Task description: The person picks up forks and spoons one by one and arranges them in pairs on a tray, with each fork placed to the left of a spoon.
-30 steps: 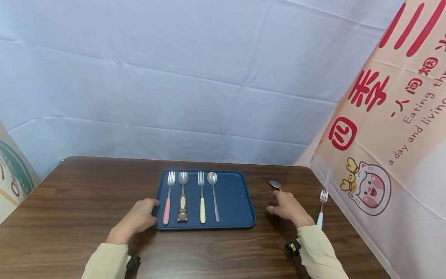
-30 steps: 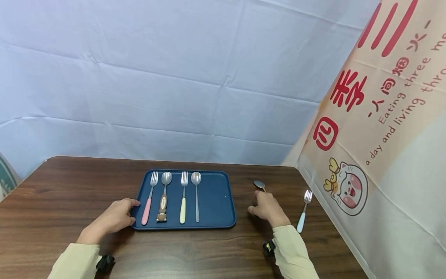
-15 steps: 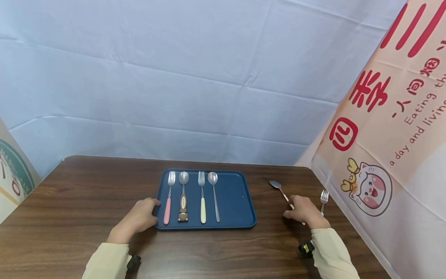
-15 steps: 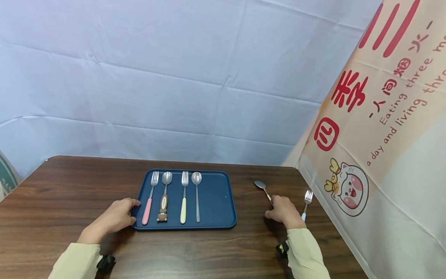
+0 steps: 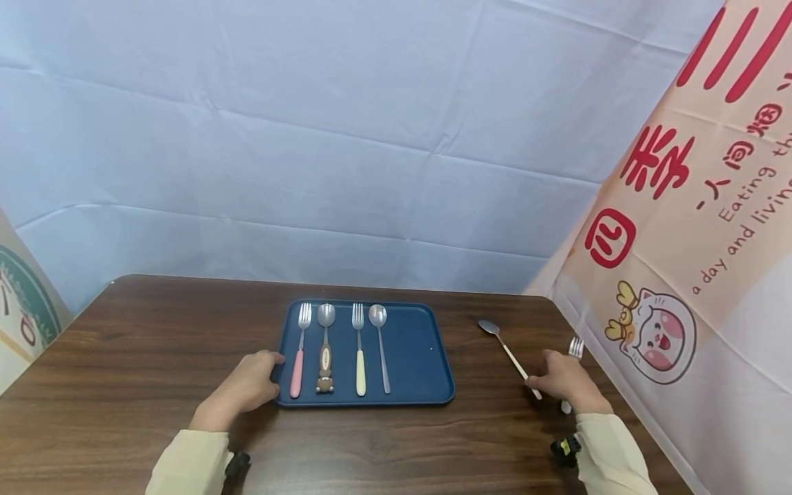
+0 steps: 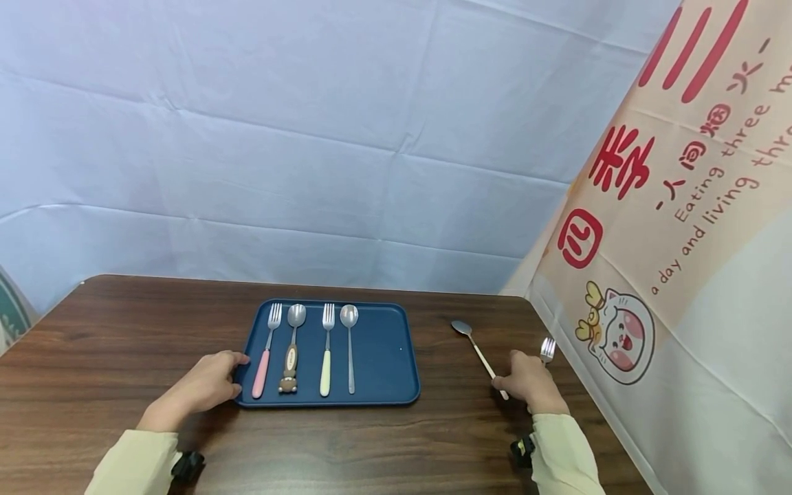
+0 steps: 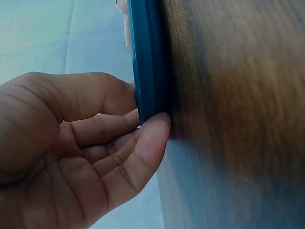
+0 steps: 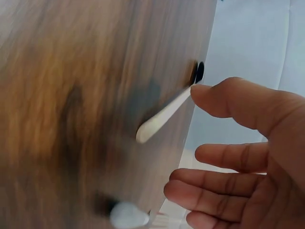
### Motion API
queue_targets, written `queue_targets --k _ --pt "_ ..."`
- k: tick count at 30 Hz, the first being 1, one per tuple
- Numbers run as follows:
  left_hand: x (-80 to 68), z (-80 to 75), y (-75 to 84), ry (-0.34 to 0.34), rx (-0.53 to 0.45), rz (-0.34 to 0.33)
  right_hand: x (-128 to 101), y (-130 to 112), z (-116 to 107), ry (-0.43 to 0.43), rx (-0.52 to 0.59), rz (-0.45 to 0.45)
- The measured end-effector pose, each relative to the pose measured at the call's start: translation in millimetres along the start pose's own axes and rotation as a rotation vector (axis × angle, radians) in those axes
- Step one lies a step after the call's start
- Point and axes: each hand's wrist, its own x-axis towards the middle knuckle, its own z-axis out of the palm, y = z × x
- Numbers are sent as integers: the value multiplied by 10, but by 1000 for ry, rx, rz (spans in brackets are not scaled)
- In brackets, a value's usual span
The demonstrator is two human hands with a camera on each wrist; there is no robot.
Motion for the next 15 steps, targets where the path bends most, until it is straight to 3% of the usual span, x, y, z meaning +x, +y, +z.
queue_targets --k 11,15 --pt "15 7 -8 0 4 -1 -38 248 -14 29 -41 -56" --pt "18 8 -11 -1 3 -1 -43 281 6 37 -50 -32"
